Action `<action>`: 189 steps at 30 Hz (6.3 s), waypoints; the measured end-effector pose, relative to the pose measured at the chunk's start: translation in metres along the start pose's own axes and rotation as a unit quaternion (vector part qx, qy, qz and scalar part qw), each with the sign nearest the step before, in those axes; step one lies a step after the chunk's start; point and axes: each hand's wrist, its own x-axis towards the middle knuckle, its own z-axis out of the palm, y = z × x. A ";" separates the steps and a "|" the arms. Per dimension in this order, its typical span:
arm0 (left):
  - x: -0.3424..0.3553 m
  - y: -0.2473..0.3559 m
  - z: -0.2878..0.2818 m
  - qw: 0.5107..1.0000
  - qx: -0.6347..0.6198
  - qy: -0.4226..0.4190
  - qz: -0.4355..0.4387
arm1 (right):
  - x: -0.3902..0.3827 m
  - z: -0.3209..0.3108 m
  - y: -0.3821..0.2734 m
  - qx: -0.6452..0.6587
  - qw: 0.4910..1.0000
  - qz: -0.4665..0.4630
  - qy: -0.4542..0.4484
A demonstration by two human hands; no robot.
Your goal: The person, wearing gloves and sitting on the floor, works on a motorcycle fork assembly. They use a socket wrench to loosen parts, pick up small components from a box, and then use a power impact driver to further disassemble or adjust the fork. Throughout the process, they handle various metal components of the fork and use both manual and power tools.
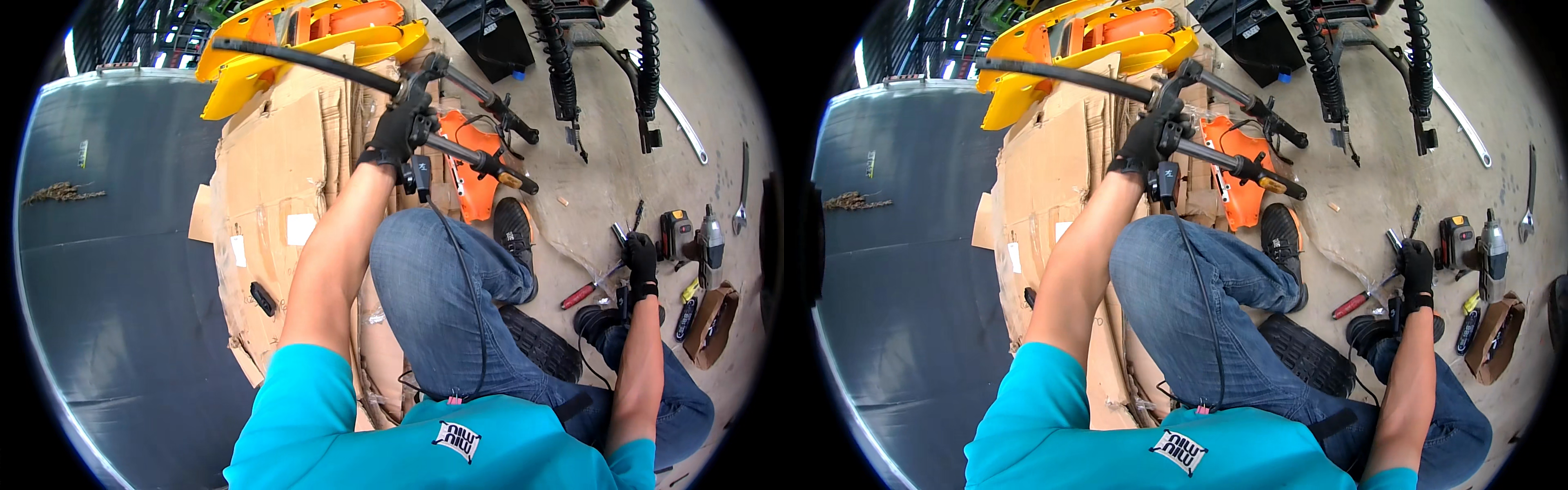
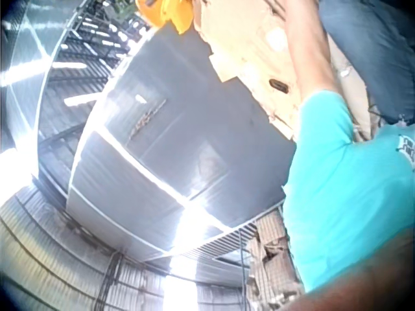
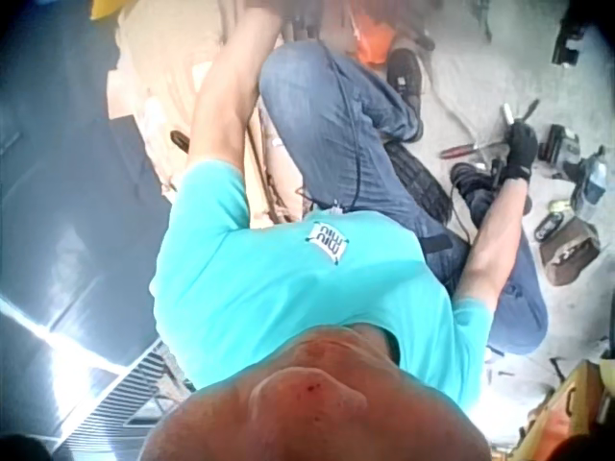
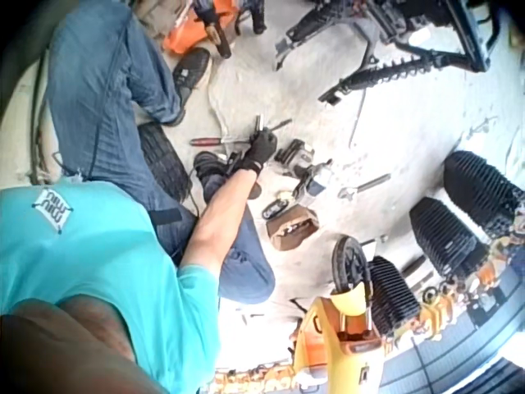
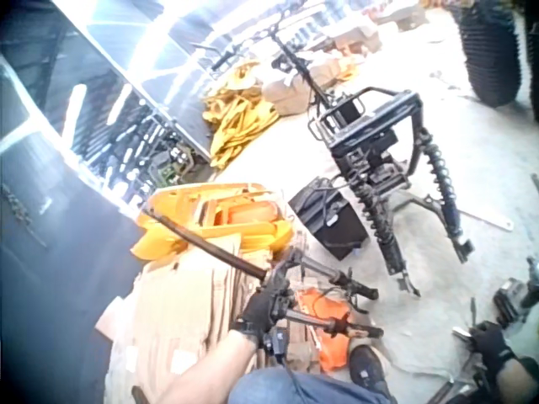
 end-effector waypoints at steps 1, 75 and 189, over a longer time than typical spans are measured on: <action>-0.003 -0.005 -0.013 1.000 -0.018 0.009 -0.015 | -0.001 0.000 -0.001 0.000 1.000 0.001 0.002; -0.135 -0.050 0.205 0.929 0.248 -0.273 -0.026 | 0.024 0.000 -0.062 -0.211 0.974 -0.045 0.066; -0.228 -0.079 0.212 0.812 0.381 -0.321 0.304 | -0.236 0.031 -0.161 0.387 0.862 0.028 -0.325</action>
